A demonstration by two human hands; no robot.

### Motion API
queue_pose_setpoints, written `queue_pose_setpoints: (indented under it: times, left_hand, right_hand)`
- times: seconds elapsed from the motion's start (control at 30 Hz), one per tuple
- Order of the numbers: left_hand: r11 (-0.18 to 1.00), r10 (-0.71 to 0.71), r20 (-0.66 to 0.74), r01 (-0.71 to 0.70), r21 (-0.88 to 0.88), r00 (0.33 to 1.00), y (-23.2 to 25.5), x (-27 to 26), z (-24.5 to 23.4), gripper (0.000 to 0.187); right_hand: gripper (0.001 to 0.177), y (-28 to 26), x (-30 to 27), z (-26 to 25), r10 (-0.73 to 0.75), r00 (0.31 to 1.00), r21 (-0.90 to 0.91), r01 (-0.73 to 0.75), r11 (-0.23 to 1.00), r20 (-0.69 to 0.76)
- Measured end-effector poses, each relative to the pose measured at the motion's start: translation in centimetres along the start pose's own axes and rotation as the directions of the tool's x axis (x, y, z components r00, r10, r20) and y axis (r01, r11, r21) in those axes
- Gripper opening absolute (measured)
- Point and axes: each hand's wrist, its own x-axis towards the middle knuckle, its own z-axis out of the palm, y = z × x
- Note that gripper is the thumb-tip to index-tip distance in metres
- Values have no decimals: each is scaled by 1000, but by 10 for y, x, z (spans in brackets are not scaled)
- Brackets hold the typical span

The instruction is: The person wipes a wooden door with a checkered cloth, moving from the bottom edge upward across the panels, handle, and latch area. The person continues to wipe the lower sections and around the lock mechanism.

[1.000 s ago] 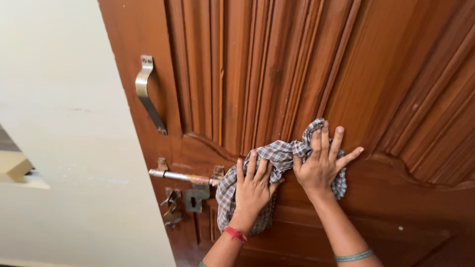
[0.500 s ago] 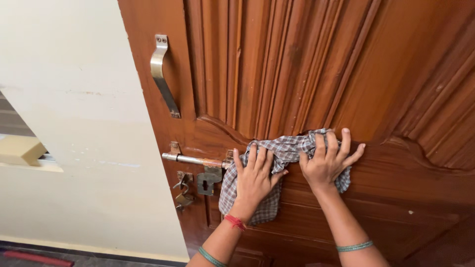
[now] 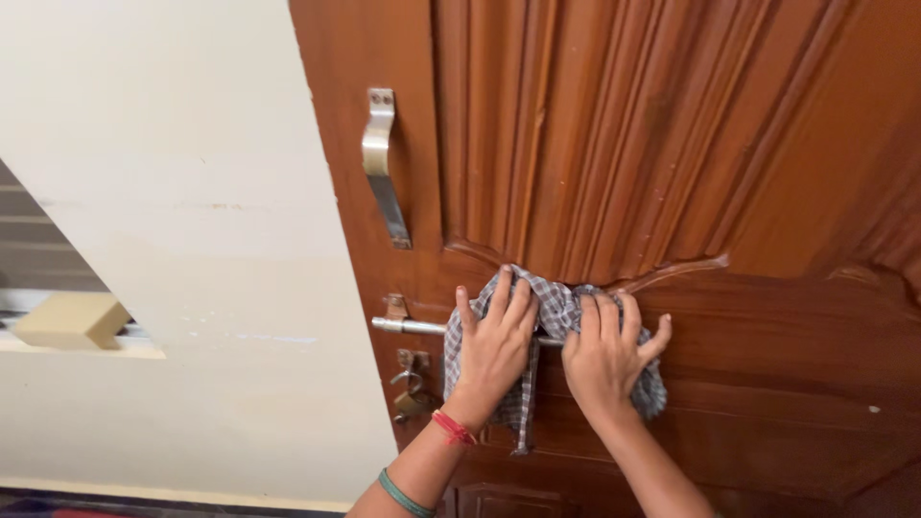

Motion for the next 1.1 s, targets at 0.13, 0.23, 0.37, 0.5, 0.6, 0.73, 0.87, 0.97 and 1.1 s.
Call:
queue_pose_setpoints:
  times: [0.13,0.23,0.37,0.5,0.6,0.73,0.87,0.97,1.1]
  left_hand:
    - [992,86,-33,-83,98,996,-33,4,-5,38]
    - [984,123,-52,-114,137,991,-58,9,-8,39]
    - [984,122,-79,-110,142,989,-87,14,-7,36]
    - [978,132,-85,-116,176,988,-115,11,-8,36]
    - [987,141,-104,-132,91,985,-121,15,-7,36]
    - [953,74,-159,-117,-279,984,-113,14,2,60]
    - [974,61,-173,-96,-207,983,-60,4,31,79]
    - [991,33,-137,-51,-127,990,-11,-10,43,66]
    - [962,-80,-71,58,-265,994,36,-16,45,55]
  right_hand:
    - [32,-36,13,-13,26,996,1,-26,1000,87]
    - [33,-68,24,-13,71,989,45,-77,996,126]
    - [35,-98,38,-10,111,986,64,-120,991,122]
    - [42,-123,50,-3,102,992,123,-111,986,81]
    - [43,-125,50,0,49,999,114,-50,992,6]
    - [44,-84,32,0,-34,999,53,32,998,33]
    - [38,-33,3,9,-83,997,-35,83,996,4]
    - [44,20,-12,9,-62,998,-126,60,990,-7]
    - [43,88,-13,15,-114,990,-144,101,984,-82]
